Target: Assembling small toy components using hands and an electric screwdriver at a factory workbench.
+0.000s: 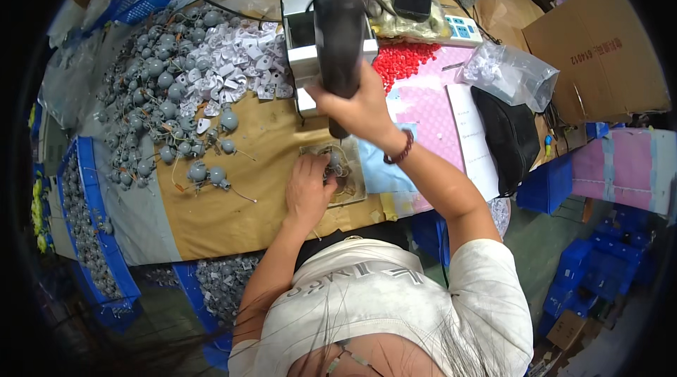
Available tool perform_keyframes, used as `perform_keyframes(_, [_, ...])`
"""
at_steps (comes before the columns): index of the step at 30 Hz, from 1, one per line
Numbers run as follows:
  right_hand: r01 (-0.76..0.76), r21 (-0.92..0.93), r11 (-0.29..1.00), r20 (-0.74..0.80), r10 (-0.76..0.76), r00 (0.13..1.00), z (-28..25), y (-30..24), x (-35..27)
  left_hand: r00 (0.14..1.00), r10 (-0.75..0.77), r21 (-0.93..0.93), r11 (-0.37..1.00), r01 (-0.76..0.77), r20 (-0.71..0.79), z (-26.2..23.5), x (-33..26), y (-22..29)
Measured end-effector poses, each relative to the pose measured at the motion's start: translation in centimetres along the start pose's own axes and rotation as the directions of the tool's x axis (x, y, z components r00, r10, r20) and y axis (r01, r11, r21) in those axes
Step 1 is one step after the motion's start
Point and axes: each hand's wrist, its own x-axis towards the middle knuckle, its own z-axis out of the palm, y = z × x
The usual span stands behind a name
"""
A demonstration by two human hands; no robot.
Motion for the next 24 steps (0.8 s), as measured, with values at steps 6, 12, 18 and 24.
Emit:
perform_keyframes(6, [0.002, 0.050, 0.999, 0.146, -0.010, 0.989, 0.3, 0.5, -5.2, 1.000, 0.017, 0.023, 1.000, -0.017, 0.003, 0.0, 0.0, -0.3])
perform_keyframes(12, [0.109, 0.016, 0.994, 0.165, -0.110, 0.980, 0.0, 1.8, -6.2, 1.000, 0.011, 0.025, 1.000, -0.011, 0.023, 0.0, 0.0, -0.2])
perform_keyframes(18, [0.194, -0.049, 0.980, 0.211, -0.180, 0.961, -0.2, 2.5, -7.9, 0.999, 0.042, 0.004, 0.999, -0.042, -0.025, -0.1, 0.1, -0.3])
perform_keyframes(24, [0.380, 0.037, 0.924, 0.391, -0.364, 0.846, -0.8, 3.3, -9.6, 0.997, 0.077, -0.100, 0.992, -0.080, -0.030, -0.8, 0.2, -0.4])
